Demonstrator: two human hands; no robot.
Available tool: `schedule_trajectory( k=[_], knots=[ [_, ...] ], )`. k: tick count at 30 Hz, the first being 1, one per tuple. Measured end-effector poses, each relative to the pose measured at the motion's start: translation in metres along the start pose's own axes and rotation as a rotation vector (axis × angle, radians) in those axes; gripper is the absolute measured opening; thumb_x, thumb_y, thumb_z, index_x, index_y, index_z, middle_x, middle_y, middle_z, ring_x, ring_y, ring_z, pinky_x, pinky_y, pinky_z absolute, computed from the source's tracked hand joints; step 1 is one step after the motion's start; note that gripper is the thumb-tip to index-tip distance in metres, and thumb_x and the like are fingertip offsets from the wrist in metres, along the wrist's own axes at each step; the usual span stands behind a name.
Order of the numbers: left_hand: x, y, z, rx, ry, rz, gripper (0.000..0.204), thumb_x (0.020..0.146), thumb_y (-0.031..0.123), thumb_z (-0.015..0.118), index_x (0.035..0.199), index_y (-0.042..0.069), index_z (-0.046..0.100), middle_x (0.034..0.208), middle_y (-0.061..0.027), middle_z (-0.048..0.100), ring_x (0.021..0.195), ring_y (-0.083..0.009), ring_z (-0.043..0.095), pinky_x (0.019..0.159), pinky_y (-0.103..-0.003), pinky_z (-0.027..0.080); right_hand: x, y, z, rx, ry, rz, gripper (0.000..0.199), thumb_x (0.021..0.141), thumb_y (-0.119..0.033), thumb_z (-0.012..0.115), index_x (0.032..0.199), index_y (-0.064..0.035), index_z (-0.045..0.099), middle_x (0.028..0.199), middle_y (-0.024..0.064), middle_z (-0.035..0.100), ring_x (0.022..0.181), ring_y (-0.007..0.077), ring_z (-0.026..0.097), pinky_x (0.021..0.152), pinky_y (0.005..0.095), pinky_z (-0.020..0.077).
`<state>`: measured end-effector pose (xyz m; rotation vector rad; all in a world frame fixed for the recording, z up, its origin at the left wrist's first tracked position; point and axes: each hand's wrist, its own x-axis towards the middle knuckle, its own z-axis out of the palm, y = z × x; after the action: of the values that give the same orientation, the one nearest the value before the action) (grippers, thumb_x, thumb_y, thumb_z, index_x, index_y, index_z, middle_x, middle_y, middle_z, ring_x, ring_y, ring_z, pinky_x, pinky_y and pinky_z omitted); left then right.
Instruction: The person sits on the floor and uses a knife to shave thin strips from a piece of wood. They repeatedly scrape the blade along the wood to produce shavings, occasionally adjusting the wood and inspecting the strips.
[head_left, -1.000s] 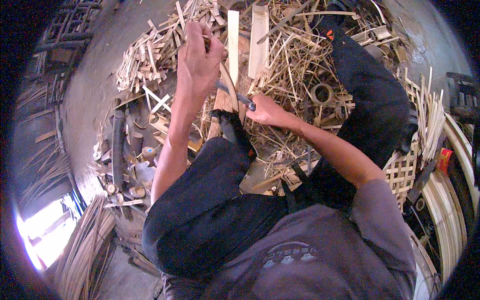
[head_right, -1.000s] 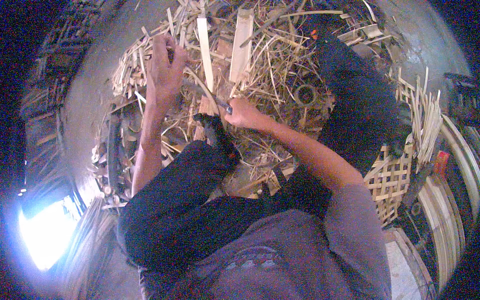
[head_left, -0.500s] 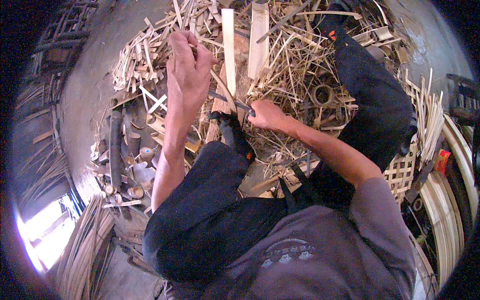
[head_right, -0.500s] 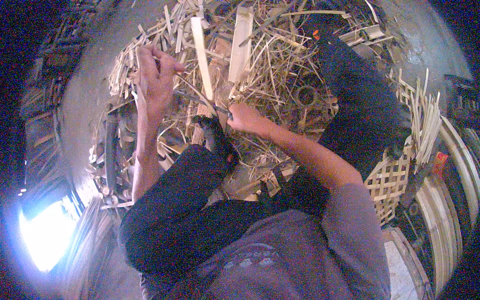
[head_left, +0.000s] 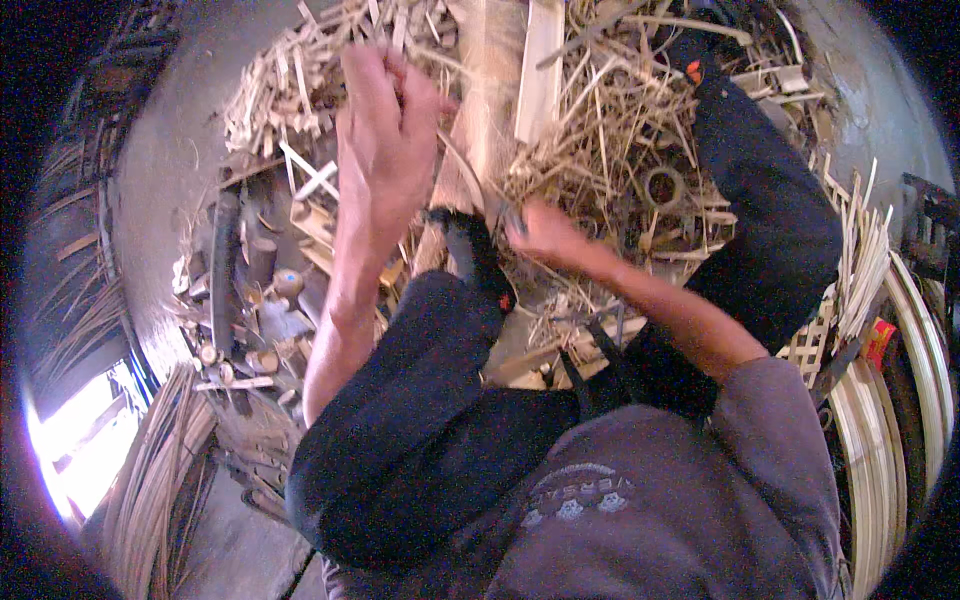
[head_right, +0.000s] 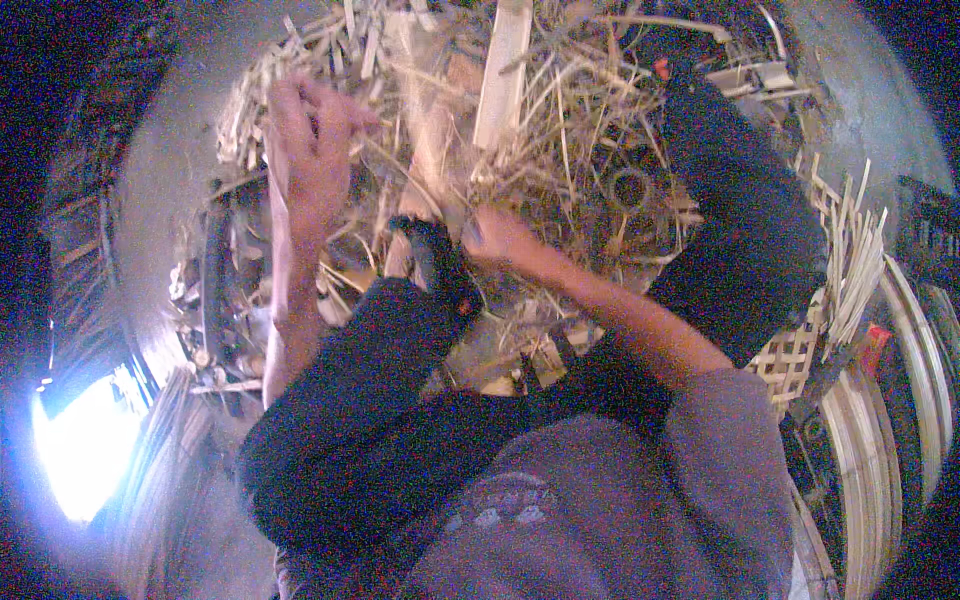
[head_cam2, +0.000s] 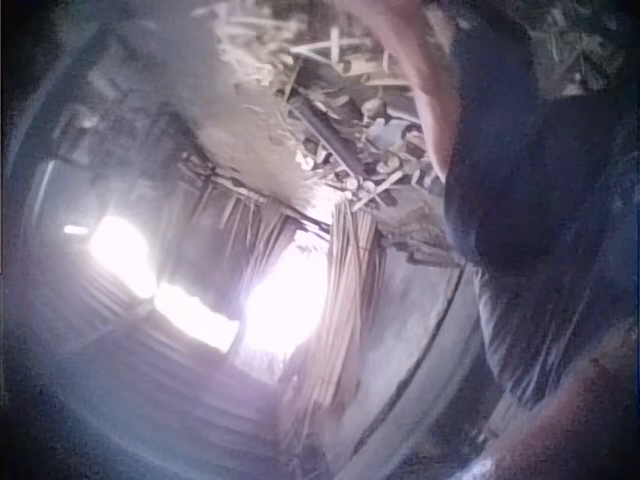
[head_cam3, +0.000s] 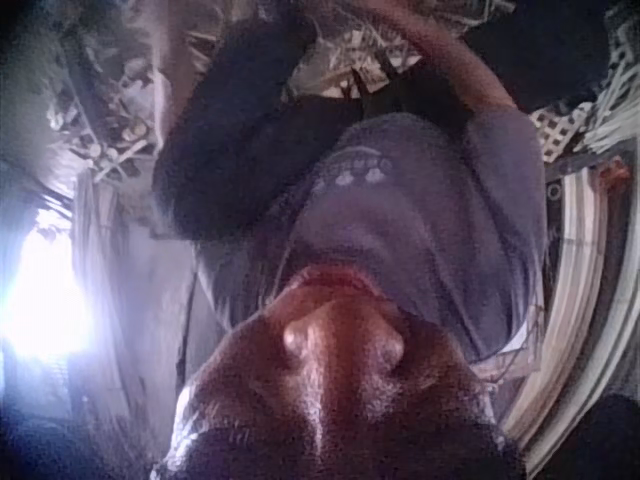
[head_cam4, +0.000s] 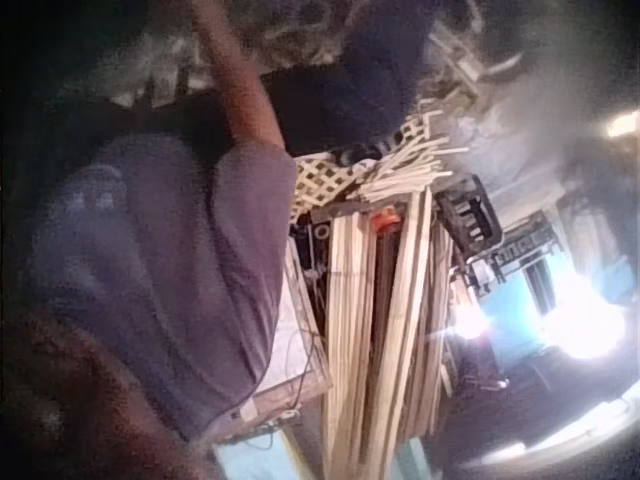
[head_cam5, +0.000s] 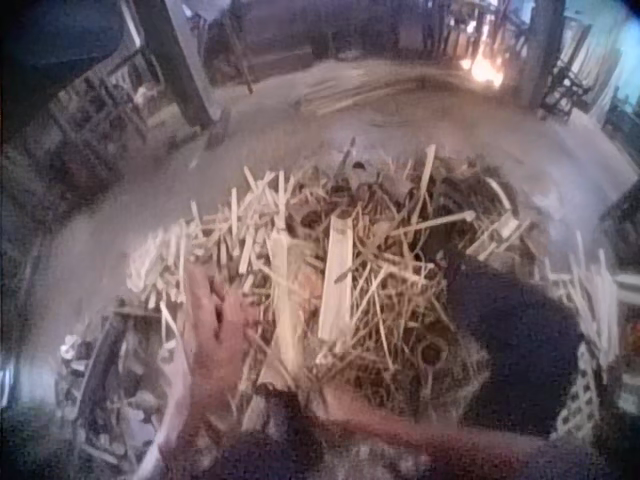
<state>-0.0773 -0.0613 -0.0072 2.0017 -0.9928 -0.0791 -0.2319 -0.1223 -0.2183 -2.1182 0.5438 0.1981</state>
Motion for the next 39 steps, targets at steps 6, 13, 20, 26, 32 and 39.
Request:
schedule_trajectory(
  k=[6,13,20,26,32,39],
  knots=[
    [0.011,-0.015,-0.005,0.048,0.055,-0.131,0.013,0.093,0.010,0.047,0.102,0.004,0.039,0.066,-0.0090,0.058,0.062,-0.0169,0.062,0.059,-0.030,0.049,0.009,0.017,-0.002,0.141,-0.386,-0.021,0.036,0.070,-0.031,0.062,0.086,0.0008,0.060,0.066,0.0156,0.059,0.058,0.0276,0.058,0.059,0.0400,0.0476],
    [0.008,-0.021,0.012,0.009,0.066,-0.011,0.028,0.089,0.024,0.065,0.092,0.003,0.047,0.064,-0.0032,0.055,0.056,-0.0114,0.052,0.054,-0.028,0.044,0.001,0.038,0.008,0.391,-0.478,-0.120,0.046,0.072,-0.038,0.069,0.096,-0.0021,0.052,0.070,0.0043,0.054,0.065,0.0148,0.052,0.060,0.0343,0.0444],
    [-0.001,-0.001,0.025,0.045,0.055,0.066,0.020,0.094,0.019,0.055,0.088,0.003,0.046,0.056,-0.0101,0.049,0.048,-0.0182,0.048,0.048,-0.033,0.040,-0.006,0.043,0.015,0.076,-0.286,0.029,0.030,0.070,-0.026,0.065,0.081,0.0014,0.059,0.067,0.0165,0.062,0.064,0.0294,0.061,0.062,0.0394,0.0479],
    [-0.021,0.008,0.022,0.053,0.031,0.072,0.017,0.095,0.016,0.052,0.089,0.003,0.043,0.056,-0.0123,0.050,0.045,-0.0215,0.048,0.046,-0.035,0.040,-0.019,0.041,0.024,0.008,-0.136,0.012,0.036,0.076,-0.022,0.066,0.103,-0.0005,0.060,0.076,0.0234,0.064,0.074,0.0400,0.064,0.069,0.0451,0.0501],
    [-0.016,0.013,0.026,0.109,0.030,0.095,0.016,0.092,0.013,0.054,0.093,0.002,0.042,0.060,-0.0184,0.055,0.053,-0.0370,0.057,0.048,-0.043,0.042,-0.024,0.041,0.030,-0.020,-0.055,-0.004,0.038,0.076,-0.024,0.067,0.106,-0.0024,0.061,0.079,0.0227,0.065,0.075,0.0398,0.064,0.068,0.0450,0.0512],
    [-0.010,0.020,0.041,0.136,-0.040,0.150,0.020,0.094,0.018,0.051,0.096,0.001,0.041,0.063,-0.0225,0.054,0.060,-0.0405,0.054,0.052,-0.047,0.041,-0.022,0.043,0.032,-0.024,0.050,-0.058,0.037,0.075,-0.026,0.068,0.106,-0.0078,0.062,0.080,0.0219,0.066,0.077,0.0397,0.064,0.070,0.0462,0.0518]
  ],
)
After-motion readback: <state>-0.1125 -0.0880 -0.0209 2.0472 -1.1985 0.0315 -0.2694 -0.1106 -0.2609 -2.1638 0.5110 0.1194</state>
